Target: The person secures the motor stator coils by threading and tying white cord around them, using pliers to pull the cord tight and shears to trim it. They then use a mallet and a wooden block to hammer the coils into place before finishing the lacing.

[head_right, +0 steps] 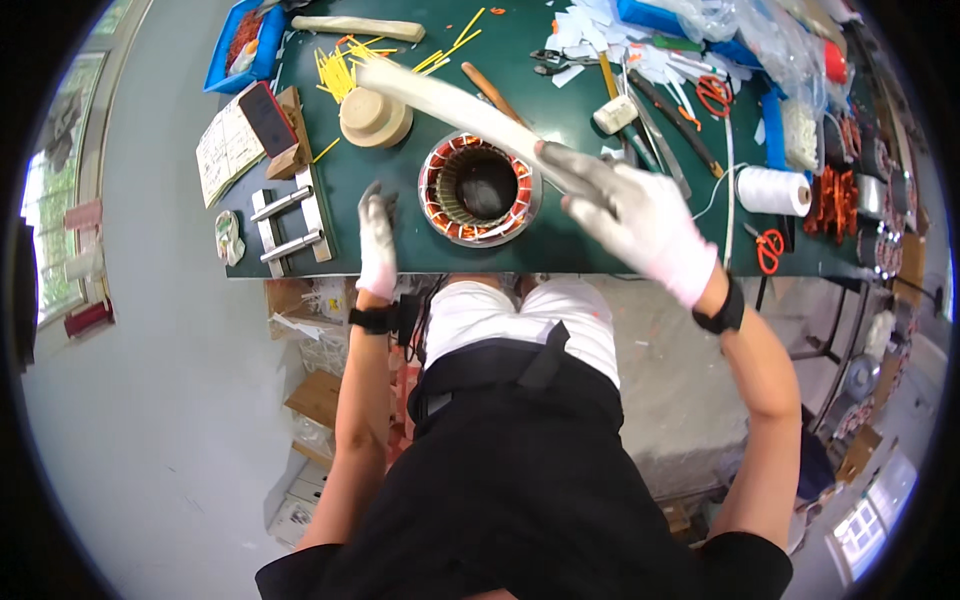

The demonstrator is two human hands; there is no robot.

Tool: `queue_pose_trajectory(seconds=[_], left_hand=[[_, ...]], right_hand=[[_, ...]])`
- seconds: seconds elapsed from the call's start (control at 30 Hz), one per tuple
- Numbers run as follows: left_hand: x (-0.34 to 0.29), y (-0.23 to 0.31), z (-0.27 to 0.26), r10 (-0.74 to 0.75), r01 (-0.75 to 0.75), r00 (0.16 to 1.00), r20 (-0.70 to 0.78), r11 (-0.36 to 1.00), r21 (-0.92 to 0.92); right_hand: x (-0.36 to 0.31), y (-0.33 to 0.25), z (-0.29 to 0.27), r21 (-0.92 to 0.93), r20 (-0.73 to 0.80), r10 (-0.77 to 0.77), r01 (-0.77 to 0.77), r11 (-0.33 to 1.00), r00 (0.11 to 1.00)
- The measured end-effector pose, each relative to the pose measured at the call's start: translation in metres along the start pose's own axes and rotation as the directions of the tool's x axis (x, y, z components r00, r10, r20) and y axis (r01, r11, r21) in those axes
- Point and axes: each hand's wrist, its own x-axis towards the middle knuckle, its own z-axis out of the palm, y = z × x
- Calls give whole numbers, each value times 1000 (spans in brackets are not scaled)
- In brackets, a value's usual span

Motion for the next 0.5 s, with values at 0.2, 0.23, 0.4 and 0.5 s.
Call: queue_pose_trajectory(seconds=[0.2,0.23,0.4,0.5], left_hand=[[-6,-9,-49,-222,222,974,-43,975,17],[2,-6,-51,-230,231,973,-24,972,34],[19,9,-46,-7,-68,985,173,903,423],[26,15,-47,83,-270,943,322,756,596]], right_hand=[[-24,6,75,-187,177,71,-37,982,982],[-24,7,74,-176,108,-21,40,984,994],[-77,47,105,99,-186,61,-43,994,981],[-67,63,123,391,-165,471,-381,838,866]])
